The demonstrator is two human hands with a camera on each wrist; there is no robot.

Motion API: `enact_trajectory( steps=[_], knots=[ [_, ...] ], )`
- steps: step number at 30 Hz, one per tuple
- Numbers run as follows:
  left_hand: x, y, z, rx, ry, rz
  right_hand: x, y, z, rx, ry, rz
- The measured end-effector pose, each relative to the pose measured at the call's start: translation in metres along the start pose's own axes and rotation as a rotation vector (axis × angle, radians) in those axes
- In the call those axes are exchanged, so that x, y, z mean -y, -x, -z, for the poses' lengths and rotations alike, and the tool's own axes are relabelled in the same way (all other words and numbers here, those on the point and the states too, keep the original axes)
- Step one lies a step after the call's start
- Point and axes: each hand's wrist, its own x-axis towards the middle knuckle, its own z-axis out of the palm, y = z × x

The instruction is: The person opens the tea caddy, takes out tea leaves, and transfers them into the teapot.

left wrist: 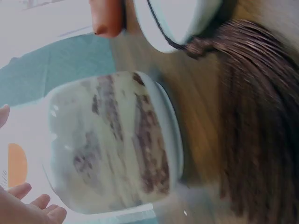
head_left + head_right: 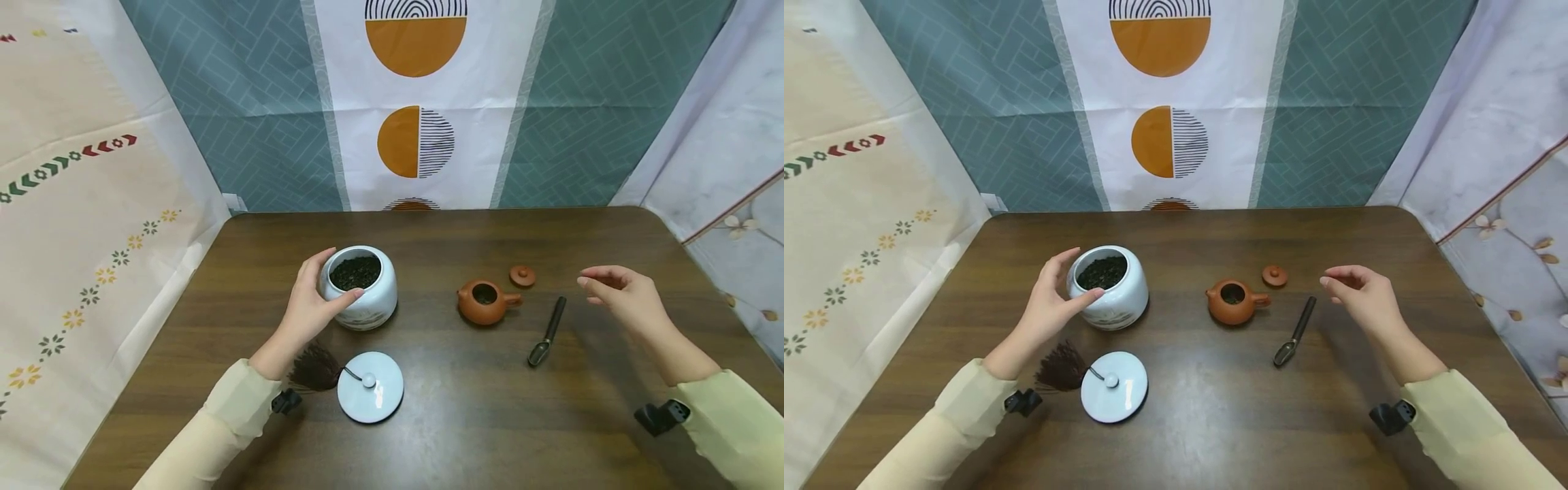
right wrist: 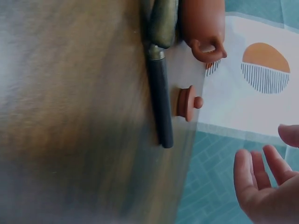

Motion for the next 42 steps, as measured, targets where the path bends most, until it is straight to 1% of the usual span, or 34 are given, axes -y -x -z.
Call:
enact_trajectory(
  steps=[4,9,12,16,20,26,28,34,36,42],
  knots=[
    [-0.005,-0.001,-0.007,-0.009,0.004,-0.05,0.005,-0.007,-0.01,-0.057,0.078,0.044],
    [-0.011,-0.004,-0.018,0.007,0.045,-0.101,0.008,-0.016,-0.02,-0.094,0.165,0.081],
    [-0.019,-0.009,-0.026,0.035,0.091,-0.138,0.009,-0.022,-0.023,-0.116,0.185,0.101],
    [-0.03,-0.016,-0.039,0.097,0.118,-0.171,0.013,-0.031,-0.027,-0.143,0.205,0.136],
    [-0.037,-0.021,-0.053,0.145,0.144,-0.178,0.014,-0.04,-0.037,-0.146,0.218,0.168],
    [-0.046,-0.023,-0.076,0.185,0.177,-0.205,0.011,-0.051,-0.049,-0.146,0.253,0.194],
    [-0.05,-0.023,-0.082,0.215,0.179,-0.198,0.01,-0.054,-0.052,-0.136,0.262,0.197],
    [-0.058,-0.023,-0.101,0.334,0.169,-0.127,0.004,-0.062,-0.059,-0.082,0.287,0.202],
    [-0.06,-0.022,-0.107,0.353,0.165,-0.113,0.001,-0.064,-0.061,-0.067,0.302,0.196],
    [-0.065,-0.014,-0.123,0.38,0.103,-0.092,-0.005,-0.068,-0.066,-0.043,0.326,0.202]
  ],
)
